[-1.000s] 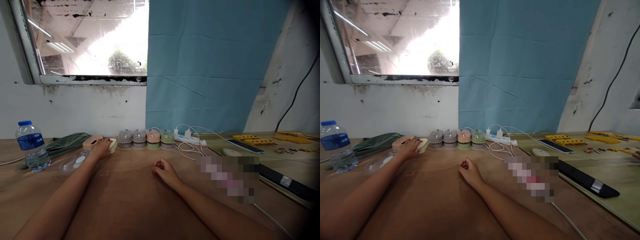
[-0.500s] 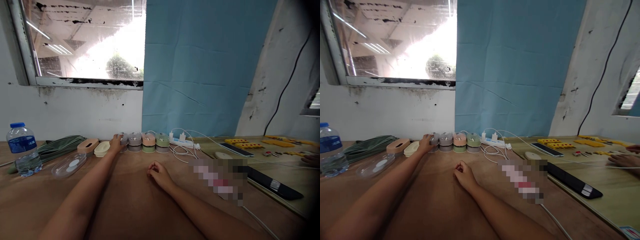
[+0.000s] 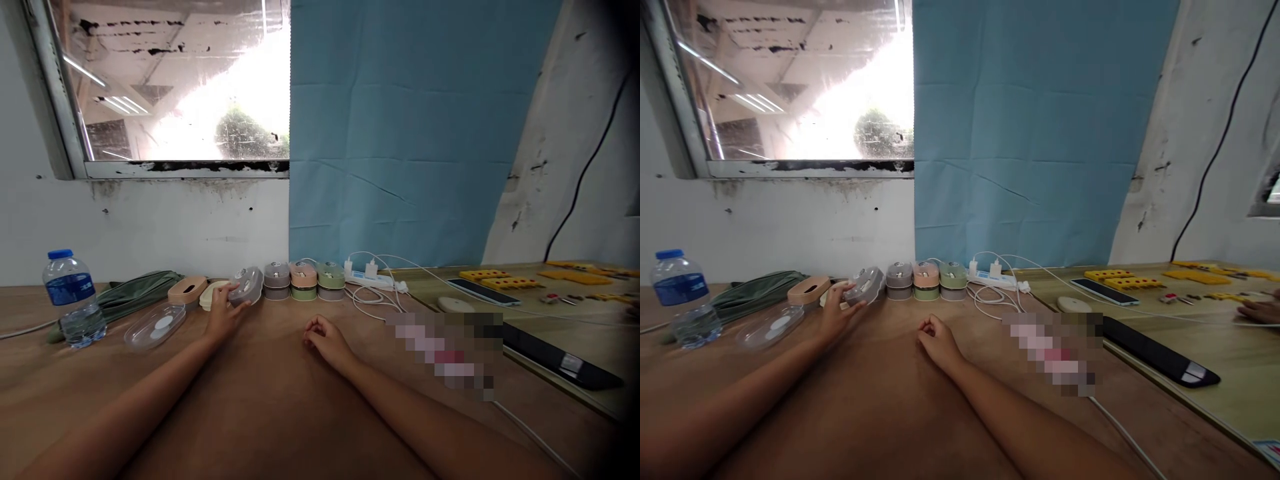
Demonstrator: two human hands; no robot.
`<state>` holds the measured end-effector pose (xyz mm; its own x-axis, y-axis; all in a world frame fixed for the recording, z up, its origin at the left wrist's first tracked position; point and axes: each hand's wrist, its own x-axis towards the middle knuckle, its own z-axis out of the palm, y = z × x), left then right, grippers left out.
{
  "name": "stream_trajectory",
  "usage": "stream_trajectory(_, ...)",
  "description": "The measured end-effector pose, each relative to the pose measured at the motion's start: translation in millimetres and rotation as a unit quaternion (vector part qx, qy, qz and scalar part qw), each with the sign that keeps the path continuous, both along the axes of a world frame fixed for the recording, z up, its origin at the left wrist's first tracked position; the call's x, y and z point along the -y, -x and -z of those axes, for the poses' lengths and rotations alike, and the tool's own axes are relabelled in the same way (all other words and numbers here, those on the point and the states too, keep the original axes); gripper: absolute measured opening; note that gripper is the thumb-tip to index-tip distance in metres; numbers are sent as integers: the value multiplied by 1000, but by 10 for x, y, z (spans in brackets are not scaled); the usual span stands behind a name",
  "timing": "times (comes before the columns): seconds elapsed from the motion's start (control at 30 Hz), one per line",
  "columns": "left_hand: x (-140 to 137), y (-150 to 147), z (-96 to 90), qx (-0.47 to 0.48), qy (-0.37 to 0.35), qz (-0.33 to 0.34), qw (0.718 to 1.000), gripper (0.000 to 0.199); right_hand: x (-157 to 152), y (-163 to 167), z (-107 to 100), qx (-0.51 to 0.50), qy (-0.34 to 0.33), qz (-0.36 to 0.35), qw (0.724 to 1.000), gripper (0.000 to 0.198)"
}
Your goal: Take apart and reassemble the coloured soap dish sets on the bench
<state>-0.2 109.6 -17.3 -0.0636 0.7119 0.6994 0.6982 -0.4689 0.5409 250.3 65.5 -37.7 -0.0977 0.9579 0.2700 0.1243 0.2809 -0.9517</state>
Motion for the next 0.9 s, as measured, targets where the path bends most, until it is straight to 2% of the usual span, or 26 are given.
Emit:
stream_trajectory(0.07,215,2,71,45,2,80,996,43,-3,3,-13,-11,3,6,1000,9)
stream_trajectory(0.13,394,-12,132,58,35,167,984,42,-10,1,-18,-24,7,18,1000,12)
stream_trajectory(0.23,559,-40,170,22,117,317,941,44,-30,-13,-7,-40,12,45,998,20)
stream_trajectory(0.33,610,-48,145,-8,153,397,905,45,-48,-30,7,-42,12,57,997,23)
stream_trajectory(0.43,617,-34,96,-18,156,410,899,47,-46,-36,7,-34,11,46,998,23)
stream_trajectory(0.63,656,-33,33,-21,163,383,909,34,-4,-22,-22,-19,0,13,1000,28)
stream_trajectory(0.73,652,-44,49,16,183,390,902,36,6,-15,-33,-14,-3,9,1000,28)
stream_trajectory(0.8,642,-53,67,66,224,388,892,37,9,-9,-34,-10,-5,11,1000,29)
stream_trajectory(0.9,628,-77,87,119,266,357,888,38,17,0,-27,-2,-8,9,1000,31)
